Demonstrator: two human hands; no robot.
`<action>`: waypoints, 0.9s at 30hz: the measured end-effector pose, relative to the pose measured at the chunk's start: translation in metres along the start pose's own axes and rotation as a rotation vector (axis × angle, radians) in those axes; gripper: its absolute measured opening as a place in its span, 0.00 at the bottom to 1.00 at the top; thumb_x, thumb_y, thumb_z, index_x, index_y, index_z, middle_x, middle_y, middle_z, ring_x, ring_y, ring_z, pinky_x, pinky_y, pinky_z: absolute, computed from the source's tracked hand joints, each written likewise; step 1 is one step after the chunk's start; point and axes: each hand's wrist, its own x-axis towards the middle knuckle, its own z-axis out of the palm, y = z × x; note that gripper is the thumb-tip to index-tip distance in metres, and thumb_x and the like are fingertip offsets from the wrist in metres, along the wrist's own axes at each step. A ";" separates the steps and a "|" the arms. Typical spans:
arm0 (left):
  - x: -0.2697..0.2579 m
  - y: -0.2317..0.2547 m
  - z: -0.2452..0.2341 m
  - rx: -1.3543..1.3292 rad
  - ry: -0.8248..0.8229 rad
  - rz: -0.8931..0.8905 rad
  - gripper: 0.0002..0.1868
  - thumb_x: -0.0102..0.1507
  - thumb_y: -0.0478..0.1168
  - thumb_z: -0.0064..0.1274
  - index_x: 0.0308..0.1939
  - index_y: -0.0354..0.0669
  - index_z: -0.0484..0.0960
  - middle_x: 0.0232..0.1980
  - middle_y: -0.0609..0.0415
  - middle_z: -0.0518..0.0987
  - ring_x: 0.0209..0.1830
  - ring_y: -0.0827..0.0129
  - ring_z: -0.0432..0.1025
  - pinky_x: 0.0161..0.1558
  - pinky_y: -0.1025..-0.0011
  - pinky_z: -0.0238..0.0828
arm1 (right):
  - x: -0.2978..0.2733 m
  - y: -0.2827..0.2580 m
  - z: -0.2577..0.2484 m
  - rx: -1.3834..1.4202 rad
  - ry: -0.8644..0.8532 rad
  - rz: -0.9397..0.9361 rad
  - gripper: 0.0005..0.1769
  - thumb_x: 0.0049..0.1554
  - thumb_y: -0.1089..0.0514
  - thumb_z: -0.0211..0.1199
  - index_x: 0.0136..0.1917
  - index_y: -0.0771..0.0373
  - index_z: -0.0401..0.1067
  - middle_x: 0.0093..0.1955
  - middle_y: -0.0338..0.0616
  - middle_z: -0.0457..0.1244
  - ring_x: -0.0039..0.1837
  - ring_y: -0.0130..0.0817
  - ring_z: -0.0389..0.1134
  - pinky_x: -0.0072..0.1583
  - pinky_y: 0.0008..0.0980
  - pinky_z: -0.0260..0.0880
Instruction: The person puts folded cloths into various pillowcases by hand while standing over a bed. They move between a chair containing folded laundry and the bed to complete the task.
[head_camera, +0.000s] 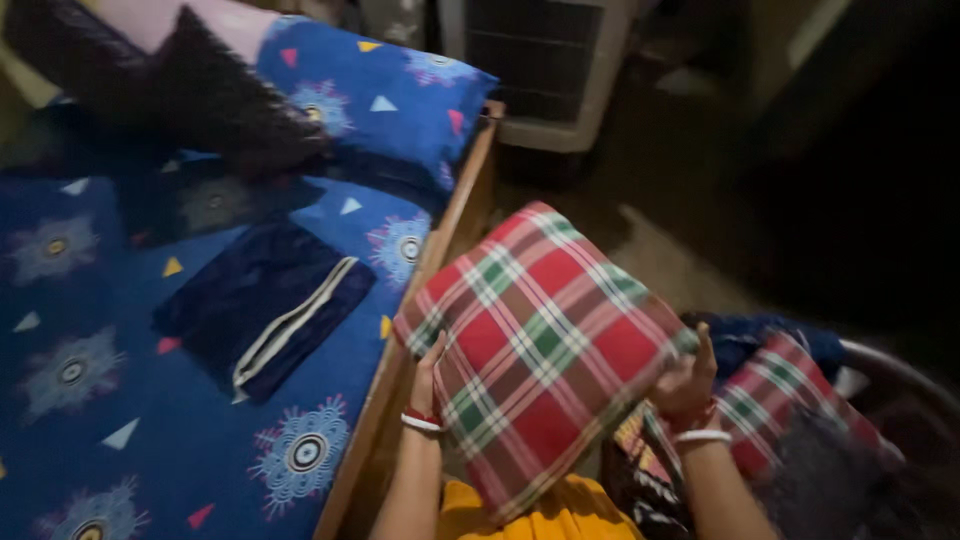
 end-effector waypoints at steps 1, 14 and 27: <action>0.000 0.008 -0.008 -0.068 -0.034 0.070 0.35 0.65 0.53 0.56 0.67 0.29 0.73 0.64 0.40 0.79 0.61 0.52 0.75 0.62 0.56 0.72 | 0.008 0.002 0.028 0.191 0.046 0.138 0.43 0.52 0.49 0.63 0.76 0.68 0.55 0.70 0.49 0.62 0.71 0.46 0.63 0.73 0.44 0.58; -0.015 0.118 -0.157 -0.327 0.415 0.500 0.25 0.62 0.45 0.59 0.62 0.42 0.77 0.62 0.53 0.79 0.61 0.58 0.73 0.59 0.56 0.70 | 0.132 0.038 0.320 0.212 0.197 0.805 0.31 0.49 0.56 0.75 0.62 0.73 0.71 0.56 0.52 0.69 0.56 0.45 0.73 0.56 0.44 0.74; -0.074 0.106 -0.323 -0.324 0.901 0.247 0.39 0.49 0.32 0.62 0.65 0.50 0.71 0.62 0.49 0.74 0.61 0.47 0.68 0.61 0.46 0.66 | 0.153 0.181 0.513 -0.123 -0.386 0.594 0.29 0.61 0.52 0.63 0.73 0.60 0.64 0.68 0.49 0.62 0.66 0.42 0.65 0.60 0.40 0.68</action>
